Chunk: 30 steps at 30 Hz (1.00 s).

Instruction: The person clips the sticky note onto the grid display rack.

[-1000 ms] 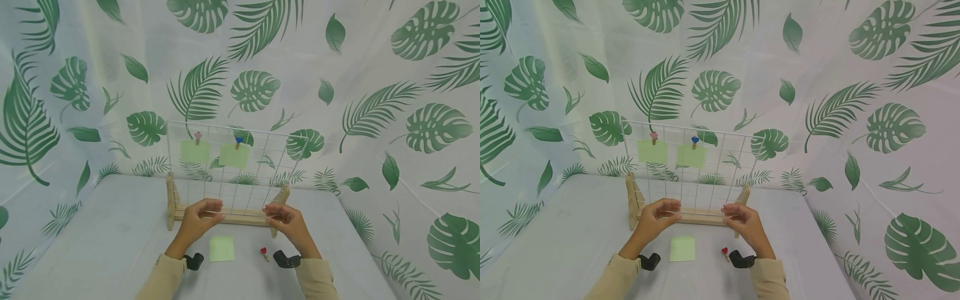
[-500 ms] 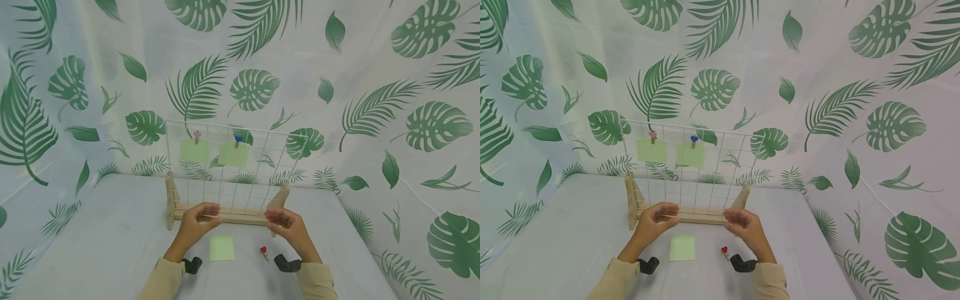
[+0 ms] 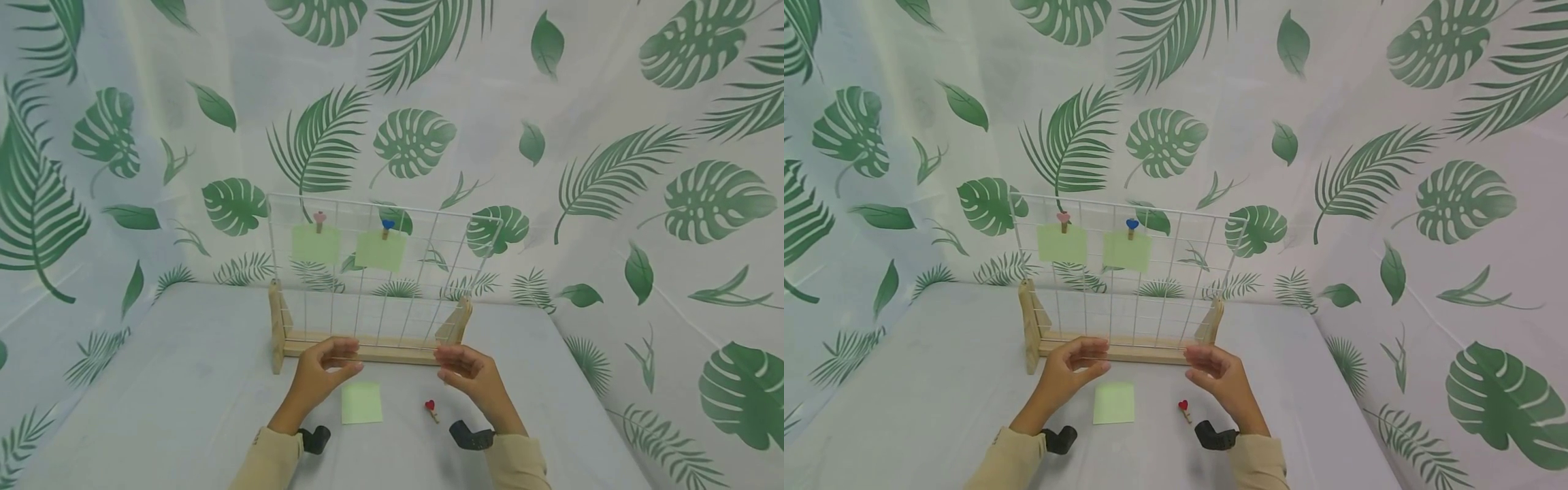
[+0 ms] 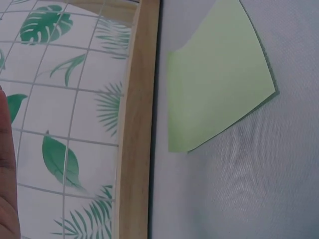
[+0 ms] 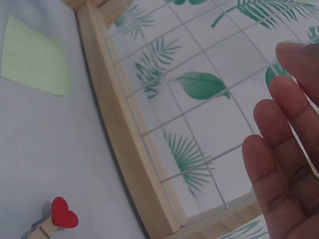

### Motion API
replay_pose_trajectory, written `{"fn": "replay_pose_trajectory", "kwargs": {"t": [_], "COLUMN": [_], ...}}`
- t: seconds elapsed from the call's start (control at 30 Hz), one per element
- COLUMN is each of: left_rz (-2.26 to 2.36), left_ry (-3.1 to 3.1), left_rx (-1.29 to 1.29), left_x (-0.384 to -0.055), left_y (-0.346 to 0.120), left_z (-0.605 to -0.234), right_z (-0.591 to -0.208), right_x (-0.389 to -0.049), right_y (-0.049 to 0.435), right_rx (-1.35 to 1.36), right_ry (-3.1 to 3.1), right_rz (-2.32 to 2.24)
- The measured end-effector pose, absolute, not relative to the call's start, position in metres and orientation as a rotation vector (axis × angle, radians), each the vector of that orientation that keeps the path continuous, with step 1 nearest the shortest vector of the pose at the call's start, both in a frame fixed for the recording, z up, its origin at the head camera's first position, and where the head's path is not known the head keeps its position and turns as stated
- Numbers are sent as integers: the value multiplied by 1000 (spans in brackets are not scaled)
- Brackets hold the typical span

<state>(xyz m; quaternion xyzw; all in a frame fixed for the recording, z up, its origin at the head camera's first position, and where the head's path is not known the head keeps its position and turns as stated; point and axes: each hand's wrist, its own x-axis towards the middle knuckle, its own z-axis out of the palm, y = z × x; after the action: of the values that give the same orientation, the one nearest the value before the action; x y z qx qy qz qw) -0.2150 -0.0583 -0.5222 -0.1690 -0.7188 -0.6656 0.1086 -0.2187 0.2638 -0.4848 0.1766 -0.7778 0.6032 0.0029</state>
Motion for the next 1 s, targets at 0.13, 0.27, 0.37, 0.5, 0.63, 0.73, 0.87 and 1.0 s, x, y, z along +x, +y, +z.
{"fn": "replay_pose_trajectory", "kwargs": {"t": [0.13, 0.27, 0.37, 0.5, 0.63, 0.73, 0.87, 1.0], "left_rz": [-1961, -1977, -1987, -2008, -2030, -2042, -2058, -2087], "left_ry": [-2105, -2121, -2133, -2159, -2181, -2188, -2190, -2193], "left_rx": [-510, -483, -454, -402, -352, -327, -303, -269], "left_x": [-215, -214, -212, -211, -209, -207, -206, -205], "left_y": [-57, -55, -54, -52, -50, -49, -48, -46], "left_z": [-525, -527, -527, -529, -531, -533, -535, -536], "right_z": [-487, -490, -492, -494, -496, -498, -501, -505], "right_x": [-217, -217, -216, -215, -212, -211, -210, -209], "right_y": [265, 266, 267, 267, 268, 268, 268, 268], "right_rx": [520, 494, 478, 470, 436, 403, 387, 391], "right_ry": [-2448, -2448, -2450, -2447, -2452, -2456, -2454, -2447], "right_rz": [1894, 1906, 1905, 1911, 1926, 1938, 1944, 1936]}}
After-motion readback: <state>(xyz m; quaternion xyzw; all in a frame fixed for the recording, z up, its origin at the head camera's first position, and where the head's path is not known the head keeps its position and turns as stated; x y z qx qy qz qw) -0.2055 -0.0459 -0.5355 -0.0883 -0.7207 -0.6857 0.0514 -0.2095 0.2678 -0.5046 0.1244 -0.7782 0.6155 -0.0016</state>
